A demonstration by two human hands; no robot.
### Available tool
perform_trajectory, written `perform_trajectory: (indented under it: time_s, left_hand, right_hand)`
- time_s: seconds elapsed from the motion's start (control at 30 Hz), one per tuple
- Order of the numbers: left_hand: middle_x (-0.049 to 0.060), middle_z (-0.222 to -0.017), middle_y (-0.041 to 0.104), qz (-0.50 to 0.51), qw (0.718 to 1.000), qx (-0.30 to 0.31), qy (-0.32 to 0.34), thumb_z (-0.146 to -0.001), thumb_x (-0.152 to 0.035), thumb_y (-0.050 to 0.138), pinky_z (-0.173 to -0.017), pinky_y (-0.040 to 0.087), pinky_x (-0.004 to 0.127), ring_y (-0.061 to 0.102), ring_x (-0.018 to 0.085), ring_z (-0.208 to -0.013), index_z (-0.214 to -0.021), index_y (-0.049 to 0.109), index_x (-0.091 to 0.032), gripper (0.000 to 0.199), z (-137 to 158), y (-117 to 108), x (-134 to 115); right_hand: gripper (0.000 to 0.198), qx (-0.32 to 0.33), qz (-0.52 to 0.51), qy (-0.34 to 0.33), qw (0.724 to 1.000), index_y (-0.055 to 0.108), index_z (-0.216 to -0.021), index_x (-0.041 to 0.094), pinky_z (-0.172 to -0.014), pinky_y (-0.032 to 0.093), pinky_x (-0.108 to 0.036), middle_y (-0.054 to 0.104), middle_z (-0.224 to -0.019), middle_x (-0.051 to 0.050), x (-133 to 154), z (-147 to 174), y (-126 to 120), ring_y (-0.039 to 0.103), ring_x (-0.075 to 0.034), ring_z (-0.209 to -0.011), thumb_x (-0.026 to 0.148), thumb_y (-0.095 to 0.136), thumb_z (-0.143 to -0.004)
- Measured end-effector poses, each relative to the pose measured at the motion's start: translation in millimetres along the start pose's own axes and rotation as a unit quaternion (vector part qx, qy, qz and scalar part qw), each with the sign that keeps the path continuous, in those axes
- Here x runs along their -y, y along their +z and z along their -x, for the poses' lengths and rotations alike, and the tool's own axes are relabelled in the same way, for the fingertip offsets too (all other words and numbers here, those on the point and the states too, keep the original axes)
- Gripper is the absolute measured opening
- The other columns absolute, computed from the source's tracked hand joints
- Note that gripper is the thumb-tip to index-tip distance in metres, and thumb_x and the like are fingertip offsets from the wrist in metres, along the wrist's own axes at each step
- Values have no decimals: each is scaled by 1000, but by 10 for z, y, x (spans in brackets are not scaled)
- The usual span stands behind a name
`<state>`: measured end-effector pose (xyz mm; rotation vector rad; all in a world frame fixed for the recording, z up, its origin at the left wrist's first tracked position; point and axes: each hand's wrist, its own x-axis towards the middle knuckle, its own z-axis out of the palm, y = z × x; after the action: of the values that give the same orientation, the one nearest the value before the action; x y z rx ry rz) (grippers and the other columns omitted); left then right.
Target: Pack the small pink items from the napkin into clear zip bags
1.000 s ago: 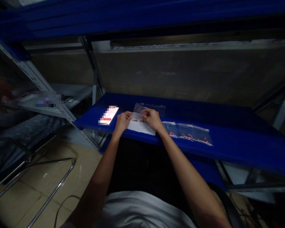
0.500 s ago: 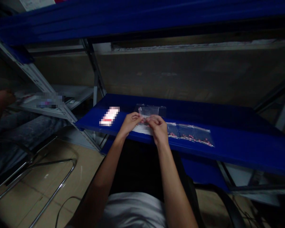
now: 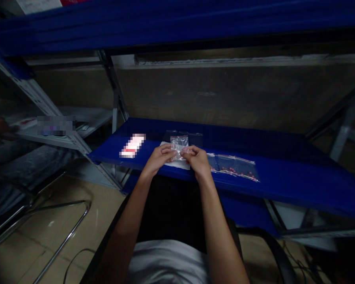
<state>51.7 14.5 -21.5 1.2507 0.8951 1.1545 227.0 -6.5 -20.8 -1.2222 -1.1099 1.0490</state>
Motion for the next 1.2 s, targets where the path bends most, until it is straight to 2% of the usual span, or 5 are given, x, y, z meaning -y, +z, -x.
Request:
perform_trajectory:
  time_s: [0.2,0.47,0.83,1.07,1.2]
  left_hand:
    - [3,-73,72,-236,969,-64,-39,-81,-10,74,-64,56,24,68,12,-60,-95,72,-12,14,-601,-157,-39]
    - [6,-79,75,-367,921,-132,-11,-78,-8,74,-71,55,25,71,17,-72,-118,66,-12,40,-1306,-293,-46]
    - [17,-115,74,-502,856,-109,61,-93,-9,55,-100,52,34,68,25,-111,-106,75,-13,24,-1281,-310,45]
    - [14,-127,67,-540,825,-151,72,-99,-29,60,-97,54,35,67,26,-114,-117,75,-24,25,-1032,-262,-14]
    - [11,-114,72,-527,835,-101,120,-101,-32,58,-94,54,34,70,24,-106,-116,77,-24,26,-749,30,-129]
  right_hand:
    - [38,-21,152,-33,988,70,-98,16,-63,53,-26,75,-80,-4,-3,-755,234,69,-19,-70,20,81,-62]
    - [27,-19,450,-47,892,76,-98,12,-78,58,-33,78,-103,-21,85,-1477,522,76,-33,-96,17,83,-73]
    - [42,-15,476,-74,876,68,-128,11,-92,56,-39,74,-119,-22,-33,-1346,500,72,-34,-111,18,72,-87]
    - [25,-47,405,-230,884,72,-108,17,-82,52,-36,76,-91,-11,56,-741,-48,70,-25,-83,25,58,-90]
    - [34,-183,320,-284,885,66,-122,18,-71,49,-33,72,-88,-7,75,-252,-477,68,-22,-79,35,55,-94]
